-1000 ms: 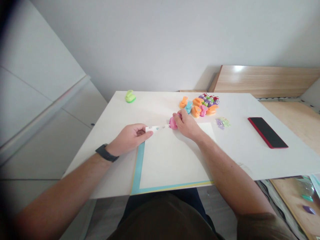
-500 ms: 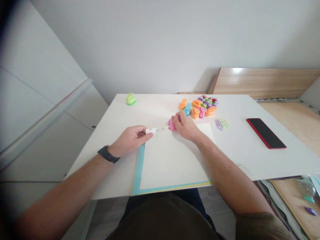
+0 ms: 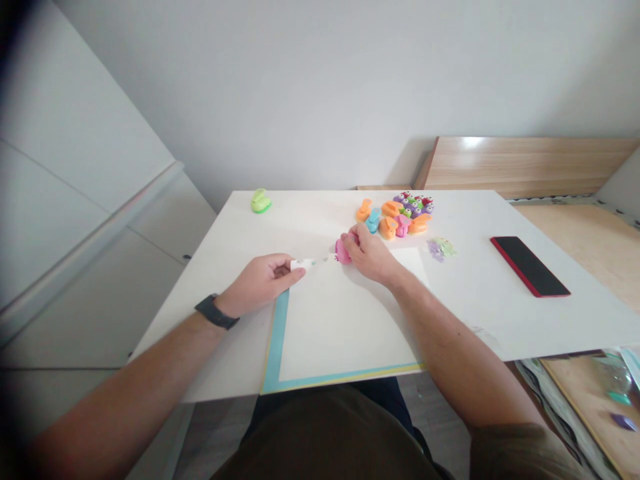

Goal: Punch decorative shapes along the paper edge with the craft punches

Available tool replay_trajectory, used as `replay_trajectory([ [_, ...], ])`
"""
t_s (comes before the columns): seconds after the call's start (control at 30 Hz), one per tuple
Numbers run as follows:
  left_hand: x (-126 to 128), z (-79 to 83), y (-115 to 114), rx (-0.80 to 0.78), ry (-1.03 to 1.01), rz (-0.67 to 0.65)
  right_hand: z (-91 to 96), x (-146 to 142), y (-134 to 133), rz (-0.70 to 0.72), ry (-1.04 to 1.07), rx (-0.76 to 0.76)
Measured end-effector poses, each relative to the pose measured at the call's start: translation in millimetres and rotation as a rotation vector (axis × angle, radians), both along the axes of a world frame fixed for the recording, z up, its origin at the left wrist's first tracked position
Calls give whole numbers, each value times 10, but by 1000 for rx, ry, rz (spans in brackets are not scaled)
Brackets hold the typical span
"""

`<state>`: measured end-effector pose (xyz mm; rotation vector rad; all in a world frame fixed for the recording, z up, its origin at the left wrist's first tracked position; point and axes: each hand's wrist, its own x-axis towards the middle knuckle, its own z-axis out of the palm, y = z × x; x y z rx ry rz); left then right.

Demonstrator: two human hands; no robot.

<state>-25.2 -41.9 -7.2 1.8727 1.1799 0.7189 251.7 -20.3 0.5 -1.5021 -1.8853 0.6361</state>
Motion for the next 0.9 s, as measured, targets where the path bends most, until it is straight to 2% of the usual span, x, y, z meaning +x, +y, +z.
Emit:
replay_trajectory([
  [0.43,3,4,-6,-1,-7,-6,-8,1,15,-37,-19,-8],
  [0.9,15,-4,-8,-30,-18,-3,8,-4,-15,17,-12,7],
])
